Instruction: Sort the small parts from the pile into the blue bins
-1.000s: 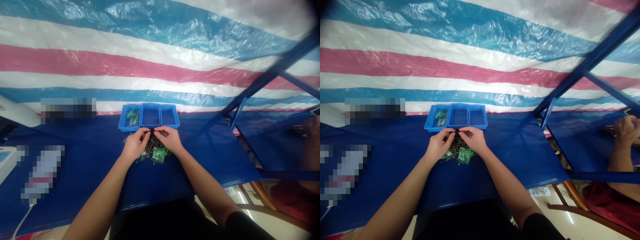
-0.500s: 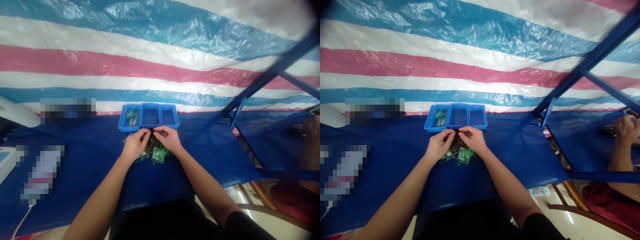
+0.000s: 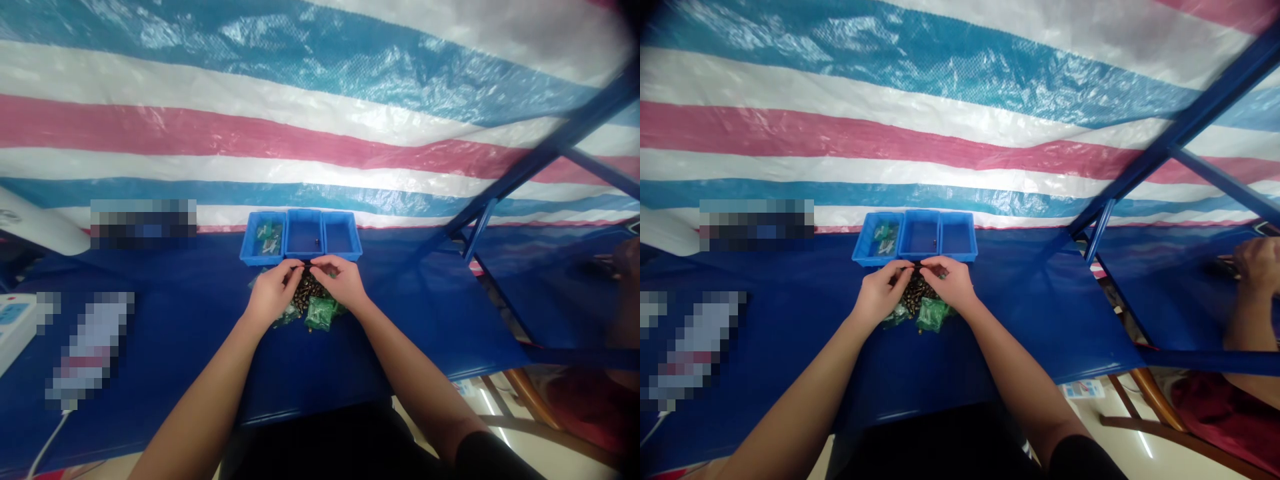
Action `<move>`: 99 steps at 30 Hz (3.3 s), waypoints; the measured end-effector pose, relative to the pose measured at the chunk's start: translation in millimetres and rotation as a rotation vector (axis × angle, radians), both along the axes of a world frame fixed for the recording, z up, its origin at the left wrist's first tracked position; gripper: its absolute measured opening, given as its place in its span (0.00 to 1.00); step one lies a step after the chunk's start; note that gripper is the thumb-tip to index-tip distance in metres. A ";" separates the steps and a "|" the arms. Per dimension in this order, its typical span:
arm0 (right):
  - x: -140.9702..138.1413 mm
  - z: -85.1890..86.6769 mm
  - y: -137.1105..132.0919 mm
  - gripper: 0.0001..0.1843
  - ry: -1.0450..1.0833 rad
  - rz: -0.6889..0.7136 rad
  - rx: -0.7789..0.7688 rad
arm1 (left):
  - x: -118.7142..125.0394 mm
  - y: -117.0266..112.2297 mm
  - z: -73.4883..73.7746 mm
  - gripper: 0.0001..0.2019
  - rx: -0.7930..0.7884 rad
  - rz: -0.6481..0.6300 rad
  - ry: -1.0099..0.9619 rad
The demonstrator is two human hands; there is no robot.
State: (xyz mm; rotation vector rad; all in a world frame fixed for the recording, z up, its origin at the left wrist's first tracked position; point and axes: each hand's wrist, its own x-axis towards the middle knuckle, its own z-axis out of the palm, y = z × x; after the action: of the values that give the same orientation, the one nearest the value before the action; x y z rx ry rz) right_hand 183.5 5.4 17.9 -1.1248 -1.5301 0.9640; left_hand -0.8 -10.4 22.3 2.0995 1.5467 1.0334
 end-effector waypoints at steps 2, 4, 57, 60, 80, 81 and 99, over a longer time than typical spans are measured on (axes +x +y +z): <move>-0.4 -0.9 0.0 0.12 0.005 -0.001 -0.002 | -0.1 -0.1 0.8 0.15 -0.012 -0.005 0.014; -0.6 -2.0 0.2 0.12 0.008 0.001 0.002 | -0.1 -0.2 1.9 0.15 -0.021 -0.012 0.030; -1.5 -1.5 0.8 0.11 0.053 -0.007 -0.018 | 1.5 0.3 -0.2 0.14 -0.009 -0.011 -0.010; -1.4 -1.4 0.1 0.12 0.040 0.005 -0.013 | 1.0 0.3 0.6 0.14 -0.004 -0.015 0.002; 0.0 0.5 0.2 0.11 0.027 -0.003 0.001 | 1.2 -0.7 2.0 0.12 0.020 -0.029 -0.012; -0.1 0.4 0.1 0.11 0.029 0.001 0.000 | 1.2 -1.0 2.8 0.13 0.018 -0.031 -0.012; 0.0 -0.3 1.0 0.11 0.023 -0.021 -0.009 | 2.0 0.5 -2.2 0.14 0.006 0.006 -0.012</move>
State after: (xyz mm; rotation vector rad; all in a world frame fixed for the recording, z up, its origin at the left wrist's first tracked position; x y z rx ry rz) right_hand 183.6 6.4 17.6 -1.1302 -1.4940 0.9681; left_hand 1.2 -9.8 20.0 2.0902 1.5467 1.0518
